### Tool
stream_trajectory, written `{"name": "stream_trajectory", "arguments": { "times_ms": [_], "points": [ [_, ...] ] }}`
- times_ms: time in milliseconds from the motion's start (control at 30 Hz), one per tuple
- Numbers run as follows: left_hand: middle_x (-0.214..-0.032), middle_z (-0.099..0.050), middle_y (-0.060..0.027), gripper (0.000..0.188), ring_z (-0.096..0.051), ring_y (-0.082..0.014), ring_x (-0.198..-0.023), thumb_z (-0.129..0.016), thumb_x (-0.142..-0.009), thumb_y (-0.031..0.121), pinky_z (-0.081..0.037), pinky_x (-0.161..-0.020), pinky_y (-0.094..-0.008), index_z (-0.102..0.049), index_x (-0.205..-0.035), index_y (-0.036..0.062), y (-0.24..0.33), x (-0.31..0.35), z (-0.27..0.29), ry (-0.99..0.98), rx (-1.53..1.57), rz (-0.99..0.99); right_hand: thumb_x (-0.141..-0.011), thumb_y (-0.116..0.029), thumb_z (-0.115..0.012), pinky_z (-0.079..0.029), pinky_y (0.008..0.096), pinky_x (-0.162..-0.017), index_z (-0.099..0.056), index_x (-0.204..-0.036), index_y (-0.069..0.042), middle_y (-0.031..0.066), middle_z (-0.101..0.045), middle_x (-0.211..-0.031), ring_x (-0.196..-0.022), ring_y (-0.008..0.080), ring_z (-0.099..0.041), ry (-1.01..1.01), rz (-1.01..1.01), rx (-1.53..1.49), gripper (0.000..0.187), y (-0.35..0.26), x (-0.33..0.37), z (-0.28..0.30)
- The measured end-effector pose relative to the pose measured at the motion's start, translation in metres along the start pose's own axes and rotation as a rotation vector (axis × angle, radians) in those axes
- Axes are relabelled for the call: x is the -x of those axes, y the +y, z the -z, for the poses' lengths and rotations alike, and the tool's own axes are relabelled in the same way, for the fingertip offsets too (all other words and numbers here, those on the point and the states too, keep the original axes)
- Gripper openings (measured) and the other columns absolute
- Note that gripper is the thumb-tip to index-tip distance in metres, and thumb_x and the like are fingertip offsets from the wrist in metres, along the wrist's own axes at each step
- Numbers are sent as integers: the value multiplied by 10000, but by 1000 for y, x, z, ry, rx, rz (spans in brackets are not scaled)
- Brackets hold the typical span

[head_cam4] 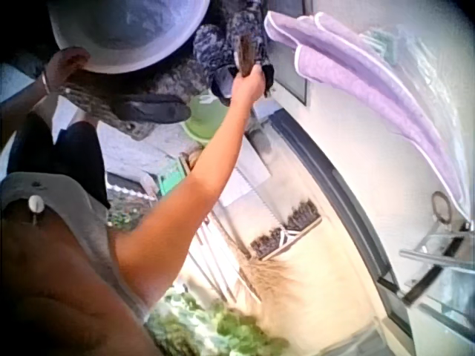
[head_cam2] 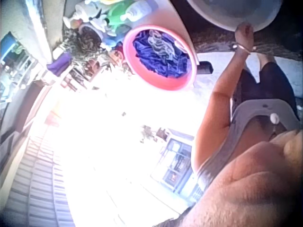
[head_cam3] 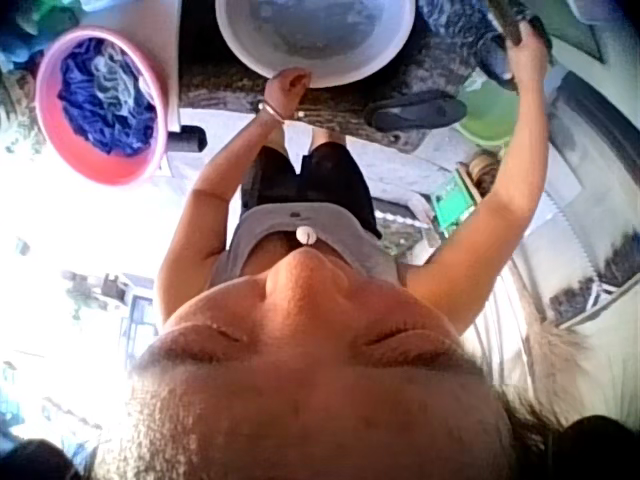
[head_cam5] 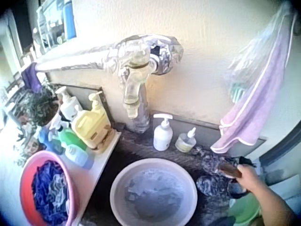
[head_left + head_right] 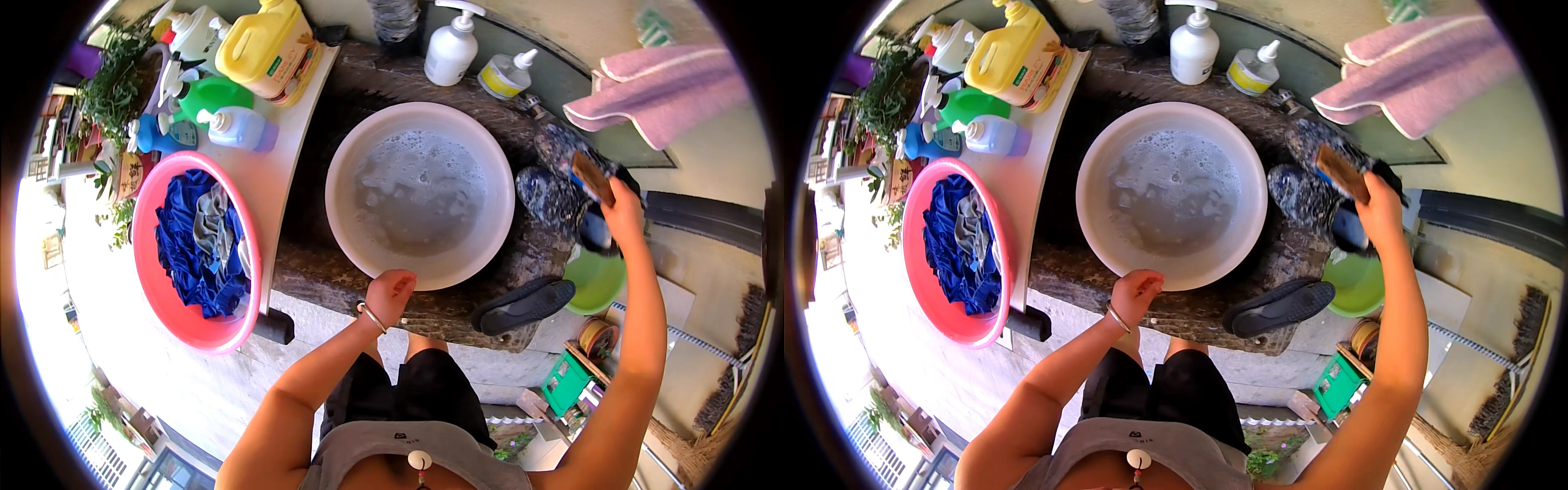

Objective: The person cleans a pair of black shoes by scrubbing them with a brush in a basin of soapy water at a sink and then rinses them under running water before placing them on a drying rack.

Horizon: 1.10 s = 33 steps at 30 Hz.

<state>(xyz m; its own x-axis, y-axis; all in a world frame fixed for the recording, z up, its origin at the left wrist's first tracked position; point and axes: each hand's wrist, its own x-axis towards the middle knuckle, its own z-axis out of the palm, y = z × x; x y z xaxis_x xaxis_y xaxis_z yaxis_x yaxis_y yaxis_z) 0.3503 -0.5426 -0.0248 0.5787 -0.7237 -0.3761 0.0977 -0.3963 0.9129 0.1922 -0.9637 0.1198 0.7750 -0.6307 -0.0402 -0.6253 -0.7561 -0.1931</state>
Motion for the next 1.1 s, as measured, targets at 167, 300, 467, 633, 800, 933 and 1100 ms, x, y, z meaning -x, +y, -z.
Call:
{"name": "stream_trajectory", "arguments": {
  "times_ms": [167,300,467,633,800,933,1100],
  "points": [
    [-886,-645,-100,219,-644,-165,-761,-620,-830,34,-510,-679,-271,-600,-1046,0,7,-3,11,60,13,-7,-713,2,-560,-472,403,-702,-585,-1004,-23,220,-618,-876,-825,403,-597,-86,-187,-381,293,-94,30,23],
    [-1040,-608,-135,410,-611,-215,-915,-620,-836,56,-496,-765,-303,-487,-1216,-21,30,-17,19,257,-26,-35,-708,-64,-602,-472,439,-671,-590,-926,-22,225,-623,-789,-783,422,-603,-150,-226,-479,223,-167,21,-45],
    [-1400,-294,-310,648,-318,-431,-1287,-597,-863,170,-276,-1058,-428,-280,-1379,-63,18,-60,17,418,-191,-75,-707,-112,-640,-470,462,-693,-578,-889,-8,235,-621,-798,-809,427,-596,-104,-339,-611,218,-213,15,-163],
    [-1438,-201,-334,724,-235,-456,-1331,-614,-855,262,-241,-1080,-425,-252,-1395,-57,14,-92,27,369,-409,-67,-776,-133,-631,-483,438,-712,-572,-903,21,214,-637,-787,-808,403,-610,-162,-471,-787,208,-232,25,-211],
    [-1489,-81,-284,942,-128,-429,-1377,-695,-771,352,-203,-1089,-485,-139,-1447,5,29,-110,21,183,-710,28,-795,-195,-670,-513,419,-703,-505,-1112,-13,193,-607,-871,-818,398,-615,-235,-378,-535,401,-222,12,-173],
    [-1512,25,-242,1083,9,-431,-1396,-769,-650,360,-143,-1073,-584,-112,-1473,108,52,-123,9,34,-1021,73,-783,-235,-701,-524,410,-697,-324,-1386,-104,249,-477,-1109,-823,405,-609,-114,-184,-178,723,-210,-7,-165],
    [-1529,65,-191,1104,57,-427,-1398,-772,-612,338,-93,-1058,-639,-111,-1483,190,49,-150,-2,-136,-1093,204,-798,-298,-691,-535,412,-658,-256,-1452,-188,349,-341,-1292,-773,402,-637,-253,-260,-41,793,-194,-32,-196]
  ]
}}
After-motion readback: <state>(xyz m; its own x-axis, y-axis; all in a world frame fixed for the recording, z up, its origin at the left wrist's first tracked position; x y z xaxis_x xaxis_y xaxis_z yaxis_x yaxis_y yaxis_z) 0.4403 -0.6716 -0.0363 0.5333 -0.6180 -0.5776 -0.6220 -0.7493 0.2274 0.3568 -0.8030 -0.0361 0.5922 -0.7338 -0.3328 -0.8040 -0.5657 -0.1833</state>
